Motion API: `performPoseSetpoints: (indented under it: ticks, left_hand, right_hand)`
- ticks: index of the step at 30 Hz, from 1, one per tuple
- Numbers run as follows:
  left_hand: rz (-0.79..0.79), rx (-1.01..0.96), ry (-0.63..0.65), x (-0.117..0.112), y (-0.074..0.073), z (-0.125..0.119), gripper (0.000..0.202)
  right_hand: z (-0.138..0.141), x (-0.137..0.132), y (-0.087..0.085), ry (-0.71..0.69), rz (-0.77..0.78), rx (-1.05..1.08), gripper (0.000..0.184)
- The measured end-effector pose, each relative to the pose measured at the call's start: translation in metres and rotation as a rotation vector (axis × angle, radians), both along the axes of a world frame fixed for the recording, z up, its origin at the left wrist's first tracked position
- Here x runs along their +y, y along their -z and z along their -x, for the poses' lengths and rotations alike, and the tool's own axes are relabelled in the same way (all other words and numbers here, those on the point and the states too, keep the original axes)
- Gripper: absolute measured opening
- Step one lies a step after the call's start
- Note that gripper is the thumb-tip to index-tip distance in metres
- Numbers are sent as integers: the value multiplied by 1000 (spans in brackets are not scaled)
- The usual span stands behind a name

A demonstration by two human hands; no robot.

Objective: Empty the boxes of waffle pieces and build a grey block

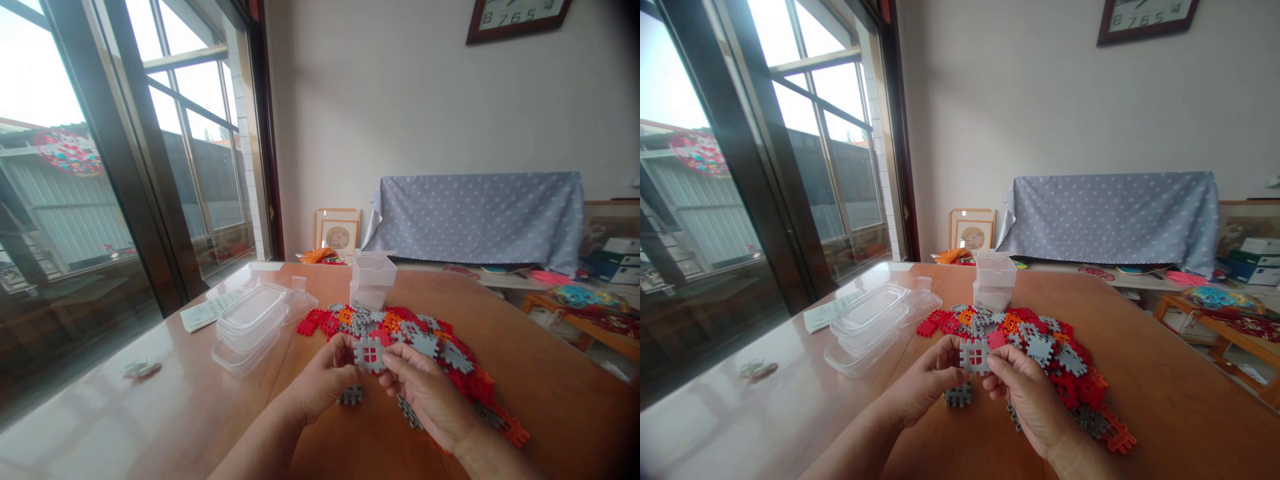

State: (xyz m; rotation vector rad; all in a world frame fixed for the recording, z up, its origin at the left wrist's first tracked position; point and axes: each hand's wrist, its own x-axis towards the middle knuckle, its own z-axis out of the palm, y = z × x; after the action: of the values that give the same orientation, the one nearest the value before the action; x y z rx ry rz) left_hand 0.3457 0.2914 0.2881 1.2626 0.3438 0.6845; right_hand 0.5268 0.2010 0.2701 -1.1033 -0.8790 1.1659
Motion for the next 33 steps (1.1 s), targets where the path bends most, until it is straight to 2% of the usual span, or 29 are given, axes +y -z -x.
performPoseSetpoints:
  ticks: [4, 9, 13, 16, 20, 23, 27, 33]
  left_hand:
    - [-23, 100, -134, 1, -4, 4, 31]
    - [-13, 130, -59, 2, 1, 3, 29]
    - [68, 115, -184, 4, 6, -1, 28]
    - [166, 81, -232, 5, 9, -4, 35]
    - [235, 54, -205, 3, 11, -7, 41]
    - [271, 26, -177, 2, 14, -8, 43]
    - [289, 0, -133, 3, 16, -8, 41]
    - [272, 24, -93, 4, 15, -4, 45]
  right_hand:
    - [-2, 0, 0, -2, -1, -161, 24]
    - [0, 1, 2, -6, 11, -289, 31]
    - [3, 5, 8, 149, -36, -349, 47]
    - [5, 8, 16, 232, -92, -544, 55]
    - [9, 9, 26, 308, -157, -841, 61]
    - [11, 9, 29, 398, -213, -976, 62]
    - [11, 9, 29, 446, -273, -1045, 60]
    - [8, 12, 29, 407, -311, -1072, 53]
